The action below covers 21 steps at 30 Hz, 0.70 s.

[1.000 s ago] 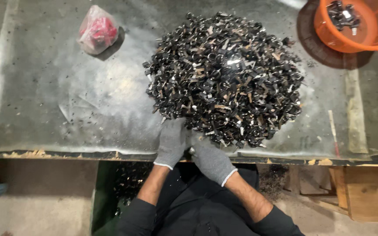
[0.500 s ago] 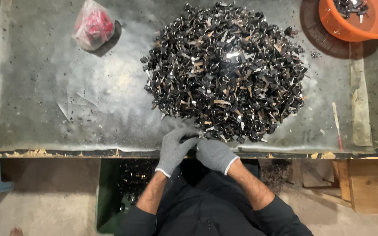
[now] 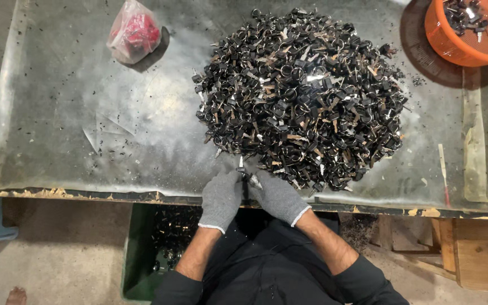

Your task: The person, wearing gray gloves, sits at a metal workbench and repeatedly picks small black metal parts from a large pile on the bench, manipulates each piece in their hands, and drops it into a green bin below the table edge. The pile of parts remains on the bench as sorted pieces accumulate in the bin.

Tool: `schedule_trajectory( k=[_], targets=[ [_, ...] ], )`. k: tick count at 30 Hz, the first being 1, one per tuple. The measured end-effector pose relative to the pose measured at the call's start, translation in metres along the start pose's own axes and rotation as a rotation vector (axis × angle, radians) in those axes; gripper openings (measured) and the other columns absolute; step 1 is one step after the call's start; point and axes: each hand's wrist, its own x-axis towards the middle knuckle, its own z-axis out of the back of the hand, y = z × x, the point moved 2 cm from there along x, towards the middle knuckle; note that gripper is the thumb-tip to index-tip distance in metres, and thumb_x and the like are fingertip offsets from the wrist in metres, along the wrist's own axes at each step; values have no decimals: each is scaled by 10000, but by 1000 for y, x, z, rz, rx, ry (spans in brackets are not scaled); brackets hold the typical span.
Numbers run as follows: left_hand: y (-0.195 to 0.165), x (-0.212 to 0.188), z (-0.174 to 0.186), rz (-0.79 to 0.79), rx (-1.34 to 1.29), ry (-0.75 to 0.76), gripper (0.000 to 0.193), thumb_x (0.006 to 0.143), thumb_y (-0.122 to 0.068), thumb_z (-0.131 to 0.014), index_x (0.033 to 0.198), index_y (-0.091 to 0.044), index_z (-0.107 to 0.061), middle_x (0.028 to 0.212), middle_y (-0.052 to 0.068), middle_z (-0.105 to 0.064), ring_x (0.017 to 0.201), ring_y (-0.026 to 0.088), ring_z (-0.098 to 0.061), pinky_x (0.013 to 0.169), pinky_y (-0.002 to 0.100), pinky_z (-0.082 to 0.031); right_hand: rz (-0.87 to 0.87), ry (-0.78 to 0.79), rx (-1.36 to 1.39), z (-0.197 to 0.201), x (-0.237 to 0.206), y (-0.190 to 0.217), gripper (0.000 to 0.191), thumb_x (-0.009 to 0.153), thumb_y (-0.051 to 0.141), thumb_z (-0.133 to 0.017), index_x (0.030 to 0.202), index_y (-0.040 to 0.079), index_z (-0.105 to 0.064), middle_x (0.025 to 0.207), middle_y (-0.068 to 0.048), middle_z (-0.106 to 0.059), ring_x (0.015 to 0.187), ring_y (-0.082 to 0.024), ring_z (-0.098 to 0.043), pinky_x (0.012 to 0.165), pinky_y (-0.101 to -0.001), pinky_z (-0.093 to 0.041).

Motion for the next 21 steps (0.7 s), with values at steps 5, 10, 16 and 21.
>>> schedule_trajectory(
  k=[5, 10, 16, 21],
  targets=[
    [9, 2, 3, -47, -218, 0, 435, 816, -117, -685, 1249, -86, -660, 900, 158, -703, 857, 394, -674, 750, 539, -512, -9, -36, -128, -5, -5, 4, 587, 955, 281, -602, 1496, 150, -416, 923, -264, -715, 836, -475, -701, 714, -579, -560],
    [8, -1, 1, -107, -198, -46, 231, 825, -100, -668, 1049, -108, -726, 940, 143, -708, 864, 373, -689, 768, 515, -531, 28, -47, -4, -5, 3, 6, 579, 966, 299, -615, 1448, 51, -410, 899, -258, -724, 813, -459, -712, 698, -559, -571],
    [8, 2, -2, -124, -120, -24, 193, 830, -116, -678, 1016, -84, -721, 886, 139, -685, 838, 369, -679, 739, 510, -527, -73, -52, -90, -7, 10, 4, 328, 994, 285, -578, 1207, 47, -502, 863, -210, -723, 753, -408, -733, 650, -529, -585],
    [9, -4, -7, -187, -160, -125, 191, 823, -136, -682, 1002, -80, -718, 892, 136, -682, 835, 369, -678, 735, 488, -538, -163, -64, -131, -12, 0, 1, 307, 1057, 303, -553, 1146, 11, -521, 766, -174, -721, 696, -341, -743, 587, -456, -600]
  ],
)
